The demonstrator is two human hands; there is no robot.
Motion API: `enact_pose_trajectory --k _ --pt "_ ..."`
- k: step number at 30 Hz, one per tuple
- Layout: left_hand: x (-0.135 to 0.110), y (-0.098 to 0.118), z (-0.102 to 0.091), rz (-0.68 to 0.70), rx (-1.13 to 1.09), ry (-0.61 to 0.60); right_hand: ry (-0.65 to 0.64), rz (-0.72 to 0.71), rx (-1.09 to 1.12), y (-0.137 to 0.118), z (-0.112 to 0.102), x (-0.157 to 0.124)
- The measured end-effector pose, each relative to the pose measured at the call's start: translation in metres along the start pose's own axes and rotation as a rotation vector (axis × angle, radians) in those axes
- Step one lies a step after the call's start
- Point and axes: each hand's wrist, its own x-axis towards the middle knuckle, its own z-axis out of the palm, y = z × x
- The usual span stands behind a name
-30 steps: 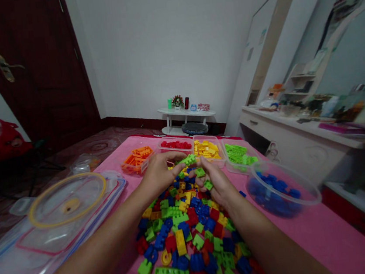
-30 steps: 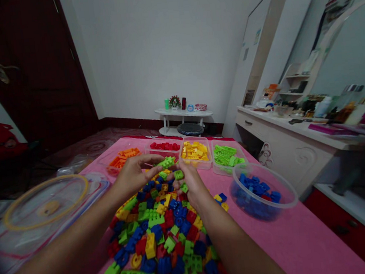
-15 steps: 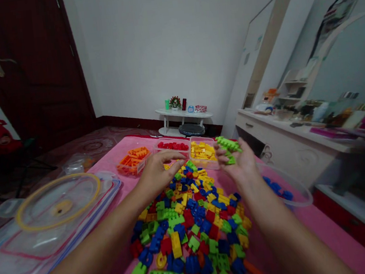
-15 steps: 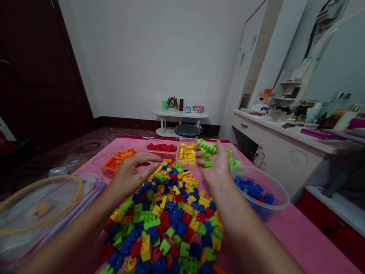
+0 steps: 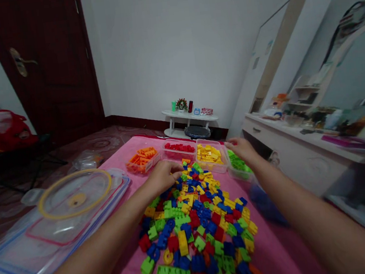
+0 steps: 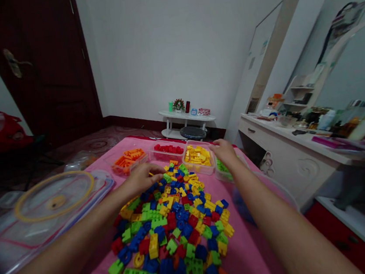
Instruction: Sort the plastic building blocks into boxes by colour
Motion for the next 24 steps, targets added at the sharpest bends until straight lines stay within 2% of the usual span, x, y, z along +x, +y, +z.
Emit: enact_pose_trajectory --k 3,5,6,8,10,14,17,21,24 --pt "-0.003 -0.002 -0.009 -0.048 0.044 -0.132 -0.246 -0.145 0.024 -0.023 0.046 -0.035" --pt "-0.009 0.003 -0.02 -0.037 0.024 -0.301 -0.397 -0.265 0.032 -0.039 0.075 -0.059" --pt "-0.012 0.007 -0.026 -0.025 0.007 -0.399 -0.489 -0.378 -0.047 -0.045 0.088 -0.07" --pt "-0.018 0.017 -0.035 -0.009 0.019 -0.566 -0.589 -0.454 -0.19 -0.055 0.107 -0.084" --pt "-0.023 0.03 -0.037 0.008 0.143 -0.659 -0.609 -0.442 -0.273 -0.058 0.115 -0.09" --pt "-0.029 0.054 -0.023 0.077 0.513 -0.672 -0.559 -0.367 -0.327 -0.054 0.109 -0.092" --pt "-0.032 0.066 -0.013 0.067 0.654 -0.629 -0.494 -0.339 -0.301 -0.053 0.094 -0.098" --pt "-0.033 0.062 -0.012 0.051 0.586 -0.562 -0.333 -0.237 -0.068 -0.053 0.079 -0.112" --pt "-0.028 0.047 -0.017 0.041 0.471 -0.618 -0.387 -0.179 0.051 -0.053 0.073 -0.119"
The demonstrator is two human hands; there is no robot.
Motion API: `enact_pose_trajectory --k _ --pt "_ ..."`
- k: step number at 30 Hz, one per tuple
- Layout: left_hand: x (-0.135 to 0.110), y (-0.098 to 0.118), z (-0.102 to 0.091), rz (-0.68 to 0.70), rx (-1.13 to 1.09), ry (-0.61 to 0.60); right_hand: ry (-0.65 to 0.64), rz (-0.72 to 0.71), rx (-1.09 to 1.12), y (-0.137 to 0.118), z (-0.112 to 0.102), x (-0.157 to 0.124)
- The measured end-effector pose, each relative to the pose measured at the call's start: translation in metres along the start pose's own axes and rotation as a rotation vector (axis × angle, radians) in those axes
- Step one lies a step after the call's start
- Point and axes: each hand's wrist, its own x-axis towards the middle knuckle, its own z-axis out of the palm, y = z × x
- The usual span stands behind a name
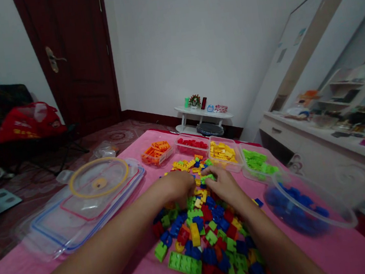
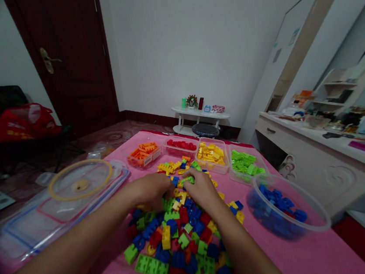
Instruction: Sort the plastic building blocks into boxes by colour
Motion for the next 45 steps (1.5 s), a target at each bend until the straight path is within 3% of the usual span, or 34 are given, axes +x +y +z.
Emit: enact_pose_trajectory --k 4,6,9,14,18,20,23,27,30,32,36,40,42,45 --pt "0.005 -0.033 -0.001 0.024 -0.291 -0.14 -0.134 0.033 0.207 -0.005 -0.003 -0.006" --pt "0.006 -0.048 -0.002 0.031 -0.439 -0.073 -0.159 0.163 0.409 -0.01 -0.003 -0.007" --pt "0.007 -0.061 -0.005 0.013 -0.632 0.123 -0.161 0.37 0.788 -0.019 0.001 -0.01" --pt "0.007 -0.044 -0.015 0.091 -0.845 0.433 -0.23 0.509 1.361 -0.028 0.011 -0.015" --pt "0.007 -0.026 -0.017 0.143 -0.668 0.477 -0.318 0.538 1.736 -0.031 0.008 -0.015" --pt "0.009 -0.026 -0.014 0.124 -0.609 0.481 -0.284 0.574 1.783 -0.03 0.004 -0.013" --pt "0.015 -0.034 -0.005 0.01 -0.476 0.496 -0.104 0.64 1.735 -0.026 -0.003 -0.009" --pt "0.021 -0.035 0.014 -0.17 -0.175 0.373 0.041 0.627 1.639 -0.023 -0.013 -0.007" --pt "0.024 -0.028 0.025 -0.214 -0.051 0.297 0.03 0.59 1.584 -0.022 -0.015 -0.006" --pt "0.026 -0.027 0.026 -0.216 -0.063 0.311 0.025 0.574 1.55 -0.021 -0.012 -0.006" --pt "0.029 -0.036 0.014 -0.183 -0.331 0.523 0.027 0.664 1.45 -0.015 -0.003 -0.007" --pt "0.028 -0.032 0.002 -0.079 -0.63 0.76 -0.176 0.663 1.449 -0.015 0.0 -0.009" --pt "0.028 -0.024 0.003 -0.022 -0.629 0.778 -0.283 0.59 1.518 -0.018 -0.001 -0.01" --pt "0.028 -0.012 0.009 0.108 -0.464 0.737 -0.292 0.545 1.567 -0.021 -0.001 -0.012"
